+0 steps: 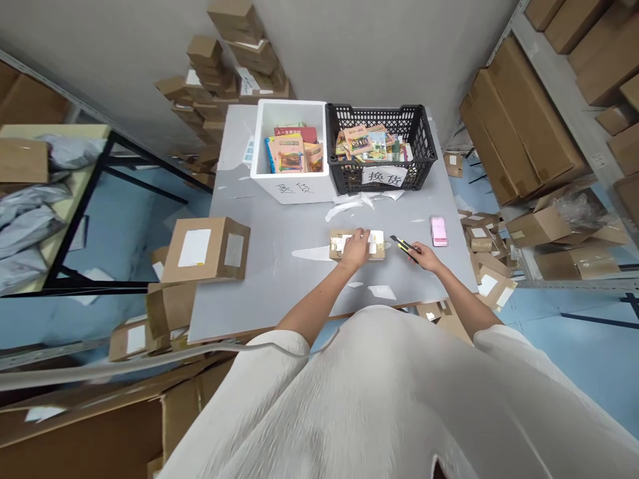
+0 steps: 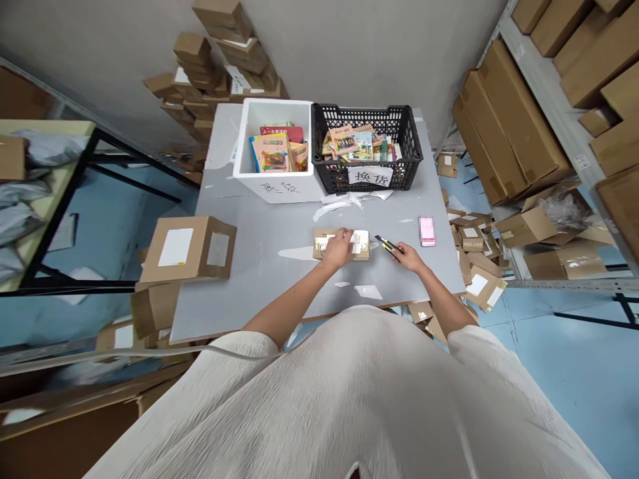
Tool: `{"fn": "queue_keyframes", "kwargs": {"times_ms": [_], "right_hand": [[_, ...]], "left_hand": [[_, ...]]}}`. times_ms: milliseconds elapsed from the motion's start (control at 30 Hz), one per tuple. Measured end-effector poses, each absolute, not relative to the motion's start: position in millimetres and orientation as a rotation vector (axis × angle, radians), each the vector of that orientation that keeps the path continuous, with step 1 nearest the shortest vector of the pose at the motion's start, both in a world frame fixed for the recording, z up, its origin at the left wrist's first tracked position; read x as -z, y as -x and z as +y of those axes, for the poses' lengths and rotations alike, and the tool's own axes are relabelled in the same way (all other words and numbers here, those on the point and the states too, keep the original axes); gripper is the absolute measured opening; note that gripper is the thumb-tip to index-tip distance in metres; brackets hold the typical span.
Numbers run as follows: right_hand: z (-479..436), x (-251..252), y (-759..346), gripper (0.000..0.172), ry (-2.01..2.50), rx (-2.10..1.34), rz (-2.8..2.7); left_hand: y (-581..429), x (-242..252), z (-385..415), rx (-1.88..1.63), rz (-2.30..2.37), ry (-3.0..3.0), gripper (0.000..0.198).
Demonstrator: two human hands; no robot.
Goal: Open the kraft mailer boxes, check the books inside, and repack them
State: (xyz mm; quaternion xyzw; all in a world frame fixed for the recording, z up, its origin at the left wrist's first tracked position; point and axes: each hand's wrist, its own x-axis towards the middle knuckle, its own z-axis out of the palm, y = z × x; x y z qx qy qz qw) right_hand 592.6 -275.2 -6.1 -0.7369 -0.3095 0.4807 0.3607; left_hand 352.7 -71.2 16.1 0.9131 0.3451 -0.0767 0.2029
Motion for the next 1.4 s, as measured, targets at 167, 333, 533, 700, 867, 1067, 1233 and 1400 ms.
{"fn": "queue_keyframes", "kwargs": {"times_ms": [167,333,533,700,867,1067,1233,1400], "right_hand": [[-274,-5,-583,0.049,1.992,-1.046,-1.072],[-274,-12,-577,0.037,2.091,-0.86,-1.424],[-271,-8,-573,0.042,2.178,-0.773,-1.546],[-268,-1,-566,0.043,2.18,-0.745,-1.549],[-265,7,-567,0.046,2.217,-0.673,-1.548],[-272,9,-582,0.047,2.194,-0.596,-1.617],[-270,8,-587,0.047,2.193,-0.632,-1.569],[-277,2,-603,0.046,2.146,-0.738,-1.447]], "left_hand": [[-363,-10,-66,0.236,0.995,-2.592,0.066],[-370,-1,-61,0.259,0.959,-2.643,0.074],[-363,2,-65,0.209,0.886,-2.676,0.078],[-353,7,-74,0.146,0.873,-2.65,0.081],[-351,9,-78,0.087,0.903,-2.613,0.077],[-349,7,-81,0.091,0.926,-2.604,0.074],[-353,4,-81,0.086,0.946,-2.586,0.076],[-348,-5,-84,0.073,0.968,-2.542,0.067]]}}
